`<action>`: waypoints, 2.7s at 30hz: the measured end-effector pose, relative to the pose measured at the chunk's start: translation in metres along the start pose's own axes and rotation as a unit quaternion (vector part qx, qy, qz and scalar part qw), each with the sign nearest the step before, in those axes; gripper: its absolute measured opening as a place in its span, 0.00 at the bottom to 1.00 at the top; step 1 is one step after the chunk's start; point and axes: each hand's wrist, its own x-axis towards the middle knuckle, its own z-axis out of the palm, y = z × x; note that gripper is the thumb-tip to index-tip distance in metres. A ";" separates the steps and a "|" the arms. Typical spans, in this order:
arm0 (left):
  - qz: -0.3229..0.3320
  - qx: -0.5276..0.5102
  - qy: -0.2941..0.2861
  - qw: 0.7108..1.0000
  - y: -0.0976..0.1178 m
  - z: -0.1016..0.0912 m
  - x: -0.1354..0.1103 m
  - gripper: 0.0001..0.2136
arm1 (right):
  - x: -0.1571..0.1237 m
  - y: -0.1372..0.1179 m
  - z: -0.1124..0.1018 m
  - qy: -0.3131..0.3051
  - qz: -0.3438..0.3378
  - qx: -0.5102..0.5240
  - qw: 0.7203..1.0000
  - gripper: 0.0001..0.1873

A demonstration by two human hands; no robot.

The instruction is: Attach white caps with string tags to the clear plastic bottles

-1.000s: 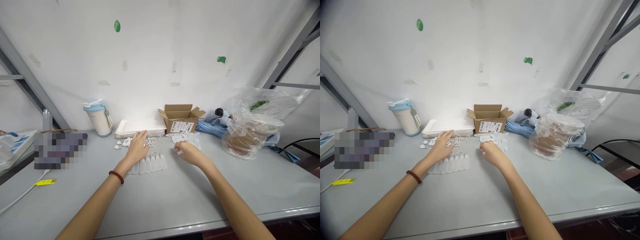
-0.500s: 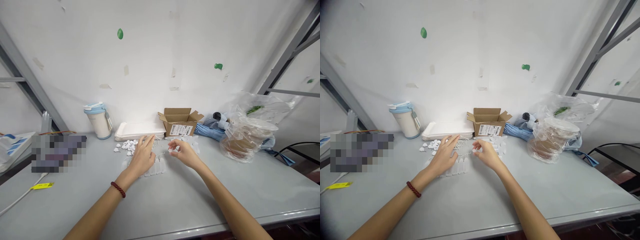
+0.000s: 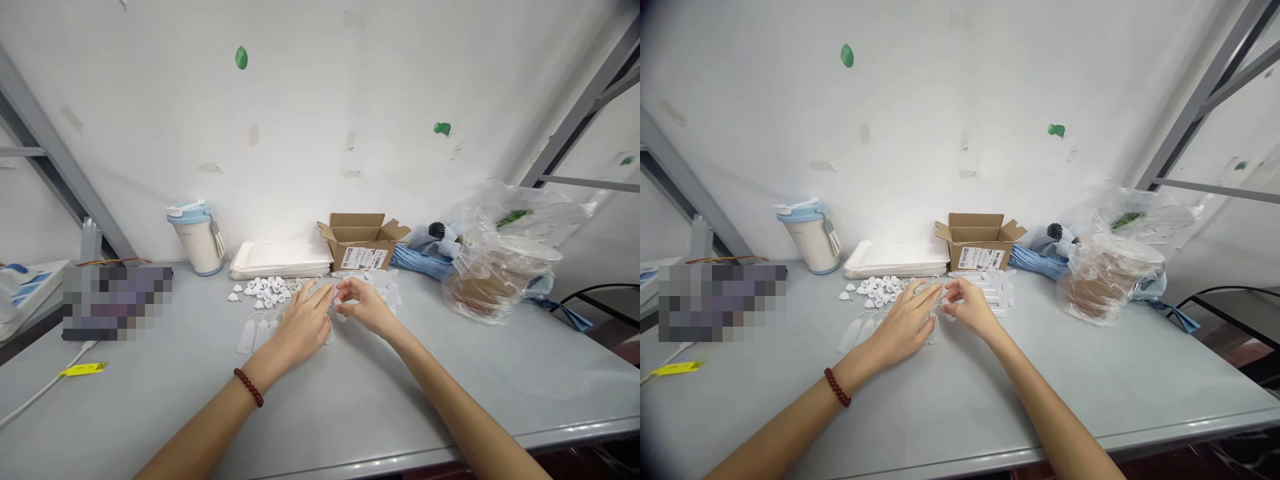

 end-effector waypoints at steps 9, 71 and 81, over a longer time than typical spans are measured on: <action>0.020 -0.017 -0.016 1.000 0.000 0.003 0.000 0.23 | 0.001 0.007 0.001 -0.013 -0.013 -0.082 0.996 0.15; -0.003 -0.134 0.092 0.987 0.009 -0.009 0.003 0.23 | -0.006 -0.007 0.010 0.132 -0.134 -0.126 0.974 0.10; 0.009 -0.093 0.067 0.993 0.006 -0.003 0.001 0.23 | -0.007 -0.009 0.011 0.162 -0.112 -0.100 0.975 0.12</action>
